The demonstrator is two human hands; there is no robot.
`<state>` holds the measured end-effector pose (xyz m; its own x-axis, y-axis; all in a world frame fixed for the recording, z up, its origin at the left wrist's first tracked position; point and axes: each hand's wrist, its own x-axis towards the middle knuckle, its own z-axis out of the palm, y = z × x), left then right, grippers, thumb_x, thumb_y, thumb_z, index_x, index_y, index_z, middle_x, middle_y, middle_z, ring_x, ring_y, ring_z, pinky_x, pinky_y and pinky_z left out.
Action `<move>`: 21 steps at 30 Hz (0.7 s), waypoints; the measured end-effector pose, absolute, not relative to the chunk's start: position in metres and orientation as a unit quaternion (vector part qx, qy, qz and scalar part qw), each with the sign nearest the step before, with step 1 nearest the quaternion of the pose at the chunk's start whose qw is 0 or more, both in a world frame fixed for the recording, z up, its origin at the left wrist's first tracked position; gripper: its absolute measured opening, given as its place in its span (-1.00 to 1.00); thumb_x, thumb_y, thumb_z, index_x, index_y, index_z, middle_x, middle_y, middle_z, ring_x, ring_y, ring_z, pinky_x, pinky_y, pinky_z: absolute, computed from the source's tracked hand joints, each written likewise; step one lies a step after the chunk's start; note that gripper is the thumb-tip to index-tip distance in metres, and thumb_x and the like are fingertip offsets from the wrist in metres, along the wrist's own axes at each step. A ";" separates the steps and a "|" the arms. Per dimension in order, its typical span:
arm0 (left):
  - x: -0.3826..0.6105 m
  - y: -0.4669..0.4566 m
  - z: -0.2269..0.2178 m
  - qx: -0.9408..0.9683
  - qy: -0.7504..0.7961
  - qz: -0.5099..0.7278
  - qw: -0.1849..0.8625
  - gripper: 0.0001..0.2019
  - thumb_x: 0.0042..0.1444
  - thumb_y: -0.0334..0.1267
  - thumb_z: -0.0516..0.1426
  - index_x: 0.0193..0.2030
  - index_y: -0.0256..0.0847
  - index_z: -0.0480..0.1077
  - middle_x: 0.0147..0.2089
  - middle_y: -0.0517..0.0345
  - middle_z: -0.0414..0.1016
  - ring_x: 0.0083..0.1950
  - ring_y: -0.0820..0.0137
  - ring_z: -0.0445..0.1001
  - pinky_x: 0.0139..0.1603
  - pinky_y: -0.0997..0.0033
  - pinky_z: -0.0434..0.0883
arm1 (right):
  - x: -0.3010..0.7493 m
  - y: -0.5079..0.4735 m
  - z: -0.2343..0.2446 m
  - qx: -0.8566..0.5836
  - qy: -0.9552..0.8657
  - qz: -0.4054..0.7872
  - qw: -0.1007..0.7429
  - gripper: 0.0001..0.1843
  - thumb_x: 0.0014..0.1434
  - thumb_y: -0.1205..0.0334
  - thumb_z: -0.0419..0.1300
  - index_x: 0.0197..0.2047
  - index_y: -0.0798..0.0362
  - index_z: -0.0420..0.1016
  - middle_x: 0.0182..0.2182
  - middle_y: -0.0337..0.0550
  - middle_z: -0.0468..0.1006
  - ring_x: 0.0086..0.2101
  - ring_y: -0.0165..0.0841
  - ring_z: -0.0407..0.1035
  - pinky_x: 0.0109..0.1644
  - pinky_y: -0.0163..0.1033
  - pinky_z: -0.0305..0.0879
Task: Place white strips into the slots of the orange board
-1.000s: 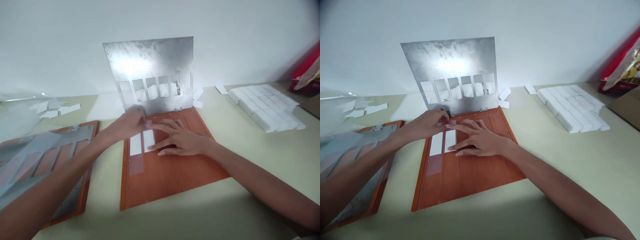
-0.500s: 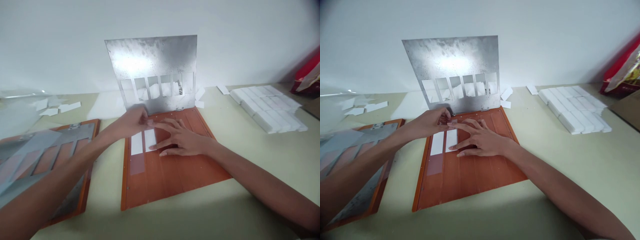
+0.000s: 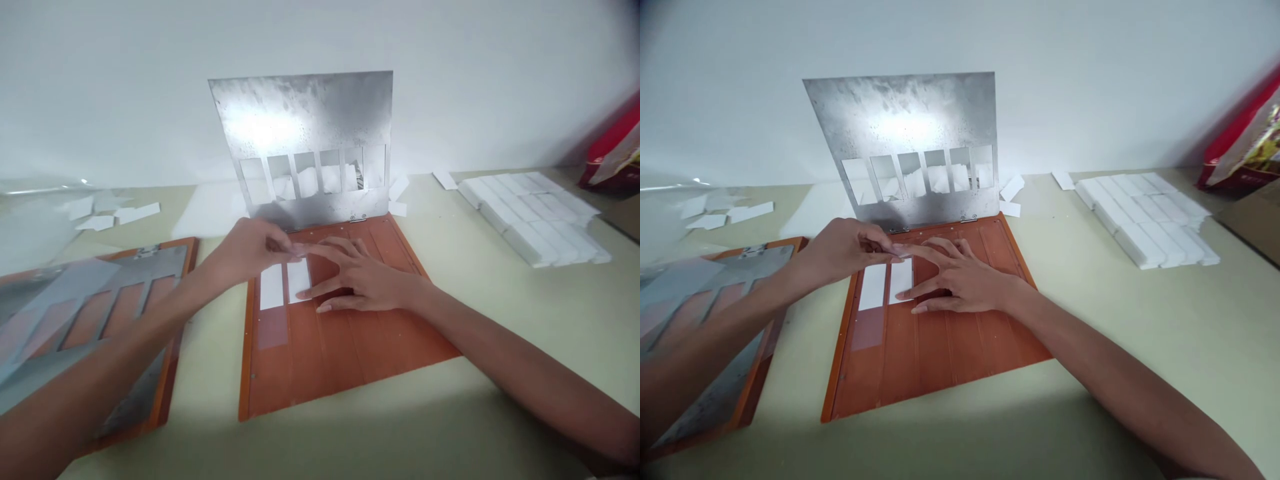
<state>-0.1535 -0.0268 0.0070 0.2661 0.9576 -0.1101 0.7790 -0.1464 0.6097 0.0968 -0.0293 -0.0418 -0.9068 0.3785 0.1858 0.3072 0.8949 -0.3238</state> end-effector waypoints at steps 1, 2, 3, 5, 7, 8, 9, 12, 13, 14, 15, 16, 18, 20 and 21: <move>-0.155 -0.032 0.005 0.748 0.577 0.169 0.282 -0.78 0.02 0.01 0.30 -0.37 -0.06 0.63 -0.32 0.18 0.60 -0.34 0.34 0.49 -0.33 0.33 0.38 | 0.097 -0.029 -0.042 -0.177 -0.966 0.145 0.124 -0.64 0.38 -0.14 0.06 0.20 -0.47 0.43 0.47 -0.37 -0.23 0.35 -0.02 -0.14 0.30 0.20 -0.02; -0.156 -0.037 0.002 0.761 0.561 0.178 0.271 -0.82 0.06 -0.03 0.29 -0.35 -0.05 0.63 -0.28 0.19 0.62 -0.33 0.36 0.50 -0.30 0.33 0.39 | 0.097 -0.029 -0.042 -0.176 -0.966 0.146 0.124 -0.64 0.38 -0.14 0.06 0.19 -0.48 0.44 0.47 -0.39 -0.25 0.34 -0.02 -0.13 0.29 0.20 -0.02; -0.158 -0.041 -0.001 0.780 0.542 0.183 0.254 -0.85 0.11 -0.07 0.27 -0.32 -0.03 0.64 -0.25 0.20 0.62 -0.32 0.37 0.51 -0.28 0.34 0.39 | 0.097 -0.029 -0.042 -0.176 -0.965 0.147 0.124 -0.64 0.38 -0.14 0.06 0.19 -0.48 0.44 0.47 -0.41 -0.26 0.34 -0.02 -0.13 0.29 0.20 -0.02; -0.163 -0.048 -0.008 0.827 0.493 0.177 0.206 -0.83 0.23 -0.13 0.19 -0.25 -0.01 0.63 -0.19 0.20 0.62 -0.27 0.40 0.51 -0.25 0.36 0.39 | 0.096 -0.029 -0.042 -0.176 -0.965 0.147 0.123 -0.64 0.38 -0.15 0.07 0.19 -0.48 0.44 0.48 -0.42 -0.26 0.34 -0.02 -0.13 0.29 0.20 -0.01; -0.169 -0.052 -0.014 0.872 0.436 0.150 0.164 -0.77 0.32 -0.17 0.10 -0.19 -0.02 0.62 -0.14 0.16 0.60 -0.22 0.40 0.51 -0.22 0.36 0.39 | 0.096 -0.029 -0.042 -0.177 -0.966 0.145 0.123 -0.64 0.38 -0.15 0.06 0.18 -0.45 0.46 0.48 -0.40 -0.25 0.34 -0.02 -0.14 0.29 0.19 -0.02; -0.172 -0.054 -0.017 0.888 0.412 0.136 0.152 -0.74 0.35 -0.20 0.06 -0.17 -0.03 0.61 -0.13 0.14 0.58 -0.20 0.39 0.51 -0.21 0.36 0.39 | 0.096 -0.029 -0.042 -0.178 -0.966 0.145 0.122 -0.64 0.38 -0.14 0.06 0.18 -0.44 0.47 0.48 -0.39 -0.25 0.35 -0.03 -0.14 0.29 0.19 -0.02; -0.174 -0.054 -0.019 0.899 0.394 0.124 0.145 -0.72 0.36 -0.23 0.03 -0.16 -0.04 0.60 -0.12 0.11 0.57 -0.18 0.38 0.50 -0.20 0.35 0.39 | 0.096 -0.029 -0.042 -0.179 -0.965 0.145 0.123 -0.65 0.39 -0.14 0.06 0.17 -0.43 0.48 0.48 -0.39 -0.25 0.35 -0.03 -0.14 0.29 0.19 -0.03; -0.178 -0.056 -0.022 0.915 0.365 0.109 0.134 -0.70 0.35 -0.32 0.00 -0.10 -0.05 0.57 -0.10 0.09 0.53 -0.14 0.35 0.49 -0.15 0.34 0.38 | 0.096 -0.029 -0.042 -0.180 -0.965 0.144 0.121 -0.65 0.39 -0.14 0.05 0.17 -0.45 0.47 0.48 -0.41 -0.25 0.35 -0.06 -0.14 0.28 0.18 -0.02; -0.179 -0.057 -0.021 0.919 0.357 0.106 0.131 -0.70 0.35 -0.35 -0.01 -0.09 -0.05 0.56 -0.07 0.08 0.52 -0.10 0.35 0.49 -0.12 0.34 0.38 | 0.096 -0.029 -0.042 -0.181 -0.965 0.144 0.121 -0.65 0.39 -0.15 0.05 0.17 -0.46 0.47 0.48 -0.41 -0.24 0.35 -0.06 -0.14 0.28 0.17 -0.02; -0.179 -0.058 -0.021 0.922 0.352 0.100 0.128 -0.69 0.34 -0.38 -0.02 -0.08 -0.06 0.55 -0.03 0.07 0.51 -0.07 0.34 0.48 -0.10 0.33 0.38 | 0.096 -0.029 -0.042 -0.181 -0.965 0.145 0.122 -0.65 0.38 -0.15 0.06 0.17 -0.46 0.46 0.48 -0.40 -0.24 0.35 -0.07 -0.14 0.28 0.17 -0.02; -0.179 -0.058 -0.020 0.924 0.349 0.093 0.128 -0.69 0.33 -0.40 -0.02 -0.07 -0.07 0.54 -0.01 0.06 0.50 -0.05 0.32 0.48 -0.09 0.32 0.38 | 0.096 -0.029 -0.042 -0.182 -0.965 0.146 0.121 -0.65 0.38 -0.15 0.06 0.17 -0.46 0.46 0.47 -0.40 -0.23 0.35 -0.06 -0.13 0.28 0.16 -0.03; -0.179 -0.059 -0.019 0.923 0.350 0.088 0.129 -0.68 0.33 -0.41 -0.03 -0.07 -0.08 0.54 0.01 0.04 0.49 -0.04 0.31 0.48 -0.09 0.31 0.39 | 0.096 -0.029 -0.042 -0.183 -0.965 0.147 0.121 -0.65 0.38 -0.14 0.06 0.18 -0.46 0.46 0.47 -0.39 -0.22 0.35 -0.06 -0.13 0.28 0.16 -0.03; -0.179 -0.061 -0.017 0.917 0.362 0.084 0.143 -0.67 0.32 -0.41 -0.03 -0.07 -0.08 0.55 0.03 0.02 0.49 -0.03 0.27 0.48 -0.10 0.28 0.40 | 0.096 -0.029 -0.041 -0.182 -0.964 0.149 0.122 -0.65 0.38 -0.14 0.07 0.17 -0.45 0.47 0.47 -0.39 -0.21 0.34 -0.05 -0.13 0.28 0.16 -0.03; -0.179 -0.062 -0.017 0.910 0.372 0.089 0.158 -0.67 0.32 -0.39 -0.03 -0.06 -0.05 0.55 0.03 0.01 0.49 -0.02 0.24 0.48 -0.11 0.26 0.41 | 0.096 -0.029 -0.041 -0.180 -0.964 0.150 0.122 -0.65 0.38 -0.13 0.07 0.17 -0.44 0.47 0.47 -0.39 -0.21 0.34 -0.05 -0.14 0.28 0.17 -0.03; -0.180 -0.062 -0.018 0.909 0.373 0.091 0.162 -0.68 0.32 -0.38 -0.02 -0.06 -0.04 0.55 0.03 0.01 0.49 -0.02 0.23 0.48 -0.11 0.26 0.42 | 0.096 -0.029 -0.041 -0.179 -0.964 0.151 0.123 -0.65 0.38 -0.13 0.07 0.17 -0.43 0.48 0.47 -0.38 -0.21 0.34 -0.06 -0.14 0.29 0.17 -0.03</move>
